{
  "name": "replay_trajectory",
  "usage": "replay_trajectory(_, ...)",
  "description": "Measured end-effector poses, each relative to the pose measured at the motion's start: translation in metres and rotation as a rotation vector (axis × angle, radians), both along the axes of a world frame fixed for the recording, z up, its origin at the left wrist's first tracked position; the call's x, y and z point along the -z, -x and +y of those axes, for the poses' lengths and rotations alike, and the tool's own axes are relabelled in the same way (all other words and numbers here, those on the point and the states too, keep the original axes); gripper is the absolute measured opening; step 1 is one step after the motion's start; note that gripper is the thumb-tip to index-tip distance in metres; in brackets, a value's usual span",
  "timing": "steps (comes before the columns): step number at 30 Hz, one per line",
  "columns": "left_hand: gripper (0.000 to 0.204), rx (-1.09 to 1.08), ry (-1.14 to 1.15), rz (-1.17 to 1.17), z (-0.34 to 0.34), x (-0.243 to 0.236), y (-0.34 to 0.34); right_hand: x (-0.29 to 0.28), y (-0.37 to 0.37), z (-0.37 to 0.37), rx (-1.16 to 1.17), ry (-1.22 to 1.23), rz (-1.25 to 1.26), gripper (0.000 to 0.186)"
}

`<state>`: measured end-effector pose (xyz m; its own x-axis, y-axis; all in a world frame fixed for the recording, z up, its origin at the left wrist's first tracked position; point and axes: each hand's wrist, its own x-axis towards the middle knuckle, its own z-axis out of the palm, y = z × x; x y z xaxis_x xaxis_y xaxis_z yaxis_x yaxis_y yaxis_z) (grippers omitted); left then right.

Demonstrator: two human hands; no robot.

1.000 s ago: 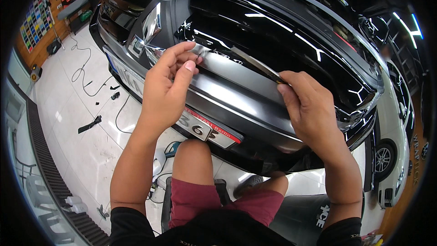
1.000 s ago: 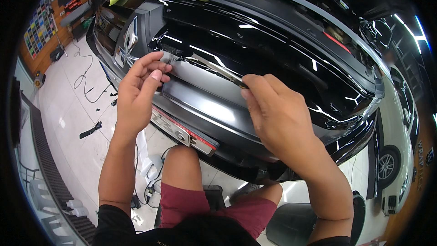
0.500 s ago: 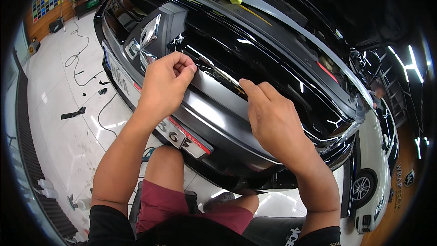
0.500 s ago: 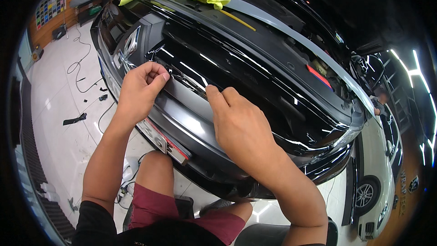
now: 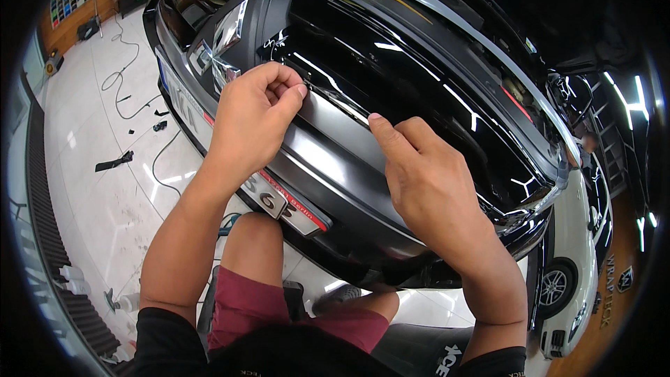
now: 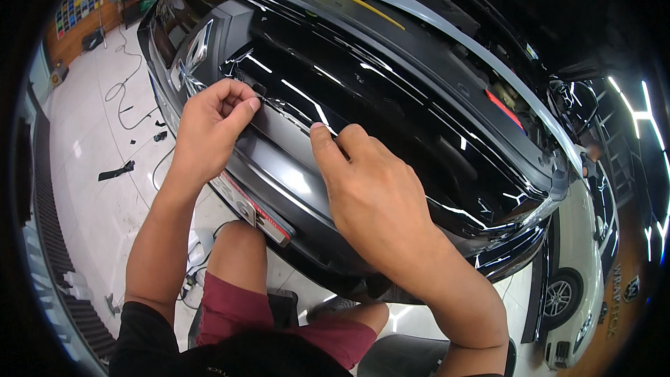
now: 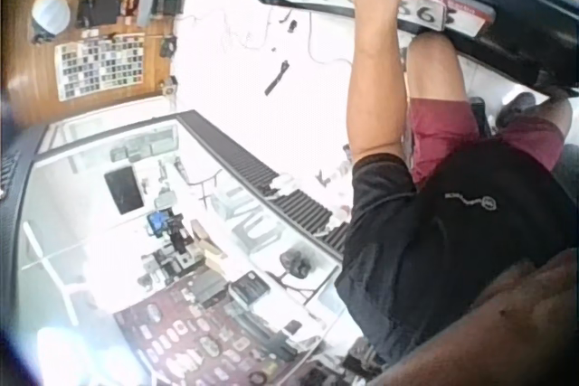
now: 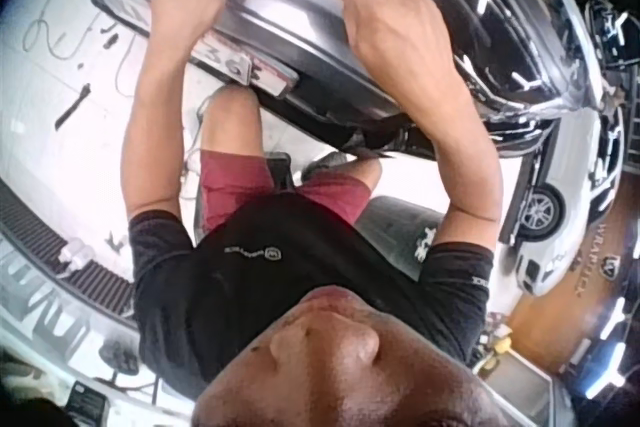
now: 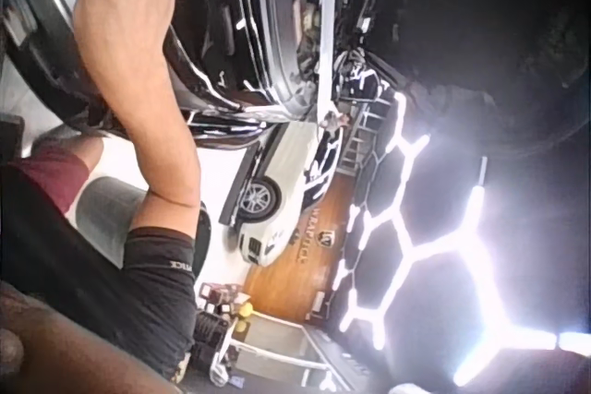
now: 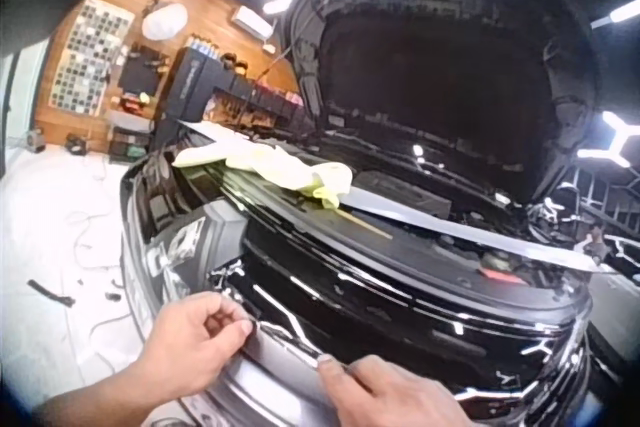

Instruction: The person applies a transparent protective film to the rear bumper of a black car. They use a red squeegee to smooth the film, a yellow microfiber cloth to wipe the surface, a metal trim tool to tuck edges, and a heat gun to activate adhesion.

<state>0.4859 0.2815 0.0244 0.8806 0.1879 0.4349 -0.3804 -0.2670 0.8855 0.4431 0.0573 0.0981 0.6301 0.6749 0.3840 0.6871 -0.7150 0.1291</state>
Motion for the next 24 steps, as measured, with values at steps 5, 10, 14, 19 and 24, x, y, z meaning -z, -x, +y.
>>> replay_trajectory(5,0.012,0.018,0.010,-0.024,0.001,0.003,-0.002,0.004,0.003,0.000,0.025,0.027,-0.042,0.044)
replay_trajectory(10,0.013,0.033,0.008,-0.030,0.001,0.002,-0.001,0.008,0.005,-0.004,0.023,0.039,-0.059,0.047)
replay_trajectory(14,0.013,0.055,0.027,-0.027,0.003,0.003,0.000,0.007,0.006,-0.006,0.026,0.058,-0.076,0.049)
replay_trajectory(19,0.013,0.074,0.058,-0.033,0.004,0.006,0.003,0.008,0.010,-0.008,0.044,0.072,-0.097,0.051)
replay_trajectory(24,0.013,0.090,0.066,-0.039,0.007,0.008,0.006,0.009,0.013,-0.017,0.056,0.076,-0.098,0.052)
